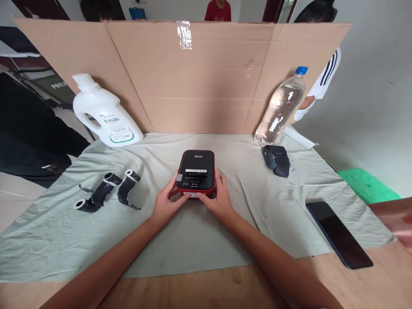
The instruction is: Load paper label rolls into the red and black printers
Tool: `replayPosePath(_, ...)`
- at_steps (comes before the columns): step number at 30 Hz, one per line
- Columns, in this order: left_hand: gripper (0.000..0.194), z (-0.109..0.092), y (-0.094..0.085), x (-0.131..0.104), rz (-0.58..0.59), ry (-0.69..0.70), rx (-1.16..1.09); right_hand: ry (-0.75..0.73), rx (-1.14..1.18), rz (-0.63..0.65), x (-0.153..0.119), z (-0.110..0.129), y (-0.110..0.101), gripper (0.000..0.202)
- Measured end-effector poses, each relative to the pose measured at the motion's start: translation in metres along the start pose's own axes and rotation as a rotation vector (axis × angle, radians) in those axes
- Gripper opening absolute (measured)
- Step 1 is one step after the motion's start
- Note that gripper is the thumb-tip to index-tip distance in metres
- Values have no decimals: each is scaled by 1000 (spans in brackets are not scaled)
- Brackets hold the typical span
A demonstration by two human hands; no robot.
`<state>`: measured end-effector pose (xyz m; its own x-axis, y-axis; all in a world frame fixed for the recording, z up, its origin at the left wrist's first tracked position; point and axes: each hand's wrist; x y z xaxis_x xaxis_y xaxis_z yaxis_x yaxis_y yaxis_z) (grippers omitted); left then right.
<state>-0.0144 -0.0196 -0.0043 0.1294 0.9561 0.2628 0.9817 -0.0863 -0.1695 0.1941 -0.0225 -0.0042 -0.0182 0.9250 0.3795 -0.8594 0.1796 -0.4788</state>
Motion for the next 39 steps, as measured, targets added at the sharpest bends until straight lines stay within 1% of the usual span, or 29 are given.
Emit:
replayPosePath(4, 78, -1, 1, -1, -22, 37, 62, -7, 16, 9, -3, -2, 1, 97)
replayPosePath(11, 77, 6, 0, -7, -34, 43, 115, -33, 5, 10, -5, -6, 0, 98)
replayPosePath(16, 73, 6, -1, -9, -57, 122, 236, -57, -1, 3, -5, -6, -1, 97)
replayPosePath(18, 66, 3, -3, -7, -62, 143, 251, -64, -6, -4, -6, -6, -1, 98)
replayPosePath(20, 56, 2, -4, -4, -57, 155, 244, -71, -7, -11, -6, -6, -1, 97)
replayPosePath(22, 50, 2, -6, -1, -48, 171, 230, -62, 2, -21, -7, -6, -1, 93)
replayPosePath(25, 53, 6, -7, 3, -30, 190, 199, -18, 34, -34, -7, -6, -1, 88)
replayPosePath(28, 53, 10, -7, 6, 15, 171, 120, 9, 80, -33, -6, -4, -2, 85)
replayPosePath(31, 51, 12, -8, 8, 51, 138, 35, 11, 85, -29, -4, -2, -3, 84)
replayPosePath(34, 48, 10, -8, 9, 75, 119, 29, 4, 71, -24, -4, -3, -3, 85)
replayPosePath(36, 47, 10, -9, 9, 69, 135, 37, 1, 76, -21, -4, -5, -2, 86)
replayPosePath(39, 50, 9, -9, 7, 31, 220, 118, -26, 71, -24, -4, -8, -1, 88)
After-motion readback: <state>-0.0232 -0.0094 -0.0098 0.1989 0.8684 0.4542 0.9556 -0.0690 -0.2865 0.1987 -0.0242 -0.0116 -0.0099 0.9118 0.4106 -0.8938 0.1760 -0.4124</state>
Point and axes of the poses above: each hand's wrist, its own x-axis towards the middle knuckle, its own y-axis out of the palm, z = x × y, and after that the axes turned 2 degrees about -x, right-handed
